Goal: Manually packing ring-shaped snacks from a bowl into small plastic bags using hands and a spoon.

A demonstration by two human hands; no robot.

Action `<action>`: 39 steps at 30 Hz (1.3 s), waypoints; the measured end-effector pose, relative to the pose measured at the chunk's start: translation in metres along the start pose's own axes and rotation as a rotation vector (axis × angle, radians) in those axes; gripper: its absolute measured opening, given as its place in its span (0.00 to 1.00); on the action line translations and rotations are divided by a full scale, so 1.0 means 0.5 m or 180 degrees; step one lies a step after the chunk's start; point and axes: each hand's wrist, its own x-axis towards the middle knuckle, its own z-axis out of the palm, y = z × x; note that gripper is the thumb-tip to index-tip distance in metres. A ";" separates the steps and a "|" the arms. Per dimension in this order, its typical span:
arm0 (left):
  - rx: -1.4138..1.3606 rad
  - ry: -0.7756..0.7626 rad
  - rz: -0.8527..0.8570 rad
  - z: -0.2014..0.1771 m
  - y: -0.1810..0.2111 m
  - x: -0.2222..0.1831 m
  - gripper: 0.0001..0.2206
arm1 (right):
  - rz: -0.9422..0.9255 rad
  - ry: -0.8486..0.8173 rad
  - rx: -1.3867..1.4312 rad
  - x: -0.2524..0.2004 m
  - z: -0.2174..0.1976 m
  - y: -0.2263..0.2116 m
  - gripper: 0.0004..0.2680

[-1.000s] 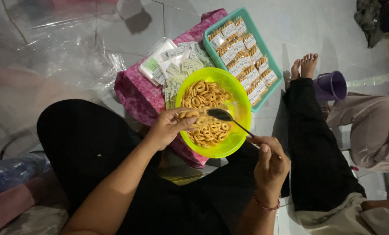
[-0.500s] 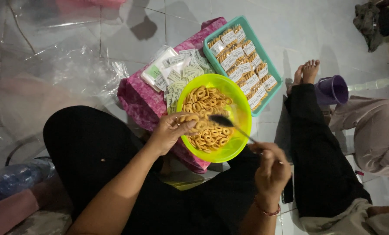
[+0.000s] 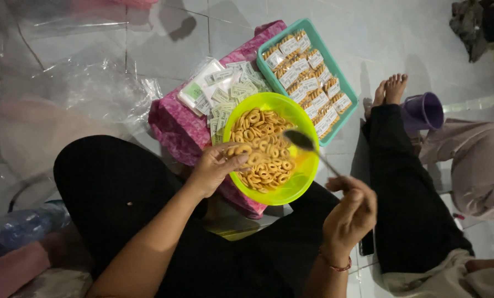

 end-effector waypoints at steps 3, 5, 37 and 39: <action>-0.0265 0.0054 0.0086 -0.013 -0.023 0.003 0.14 | 0.0129 0.0438 0.0388 0.008 0.001 -0.002 0.10; -0.0407 0.0159 0.0155 -0.018 -0.026 0.004 0.12 | 0.0394 0.0902 0.0986 0.013 -0.001 0.007 0.12; -0.1113 0.1060 0.0537 0.017 0.036 0.003 0.06 | 0.2147 -0.0644 0.0348 -0.038 0.142 0.154 0.15; -0.1109 0.1075 0.0527 0.016 0.038 0.003 0.06 | 0.2223 -0.0576 0.0448 -0.038 0.135 0.153 0.15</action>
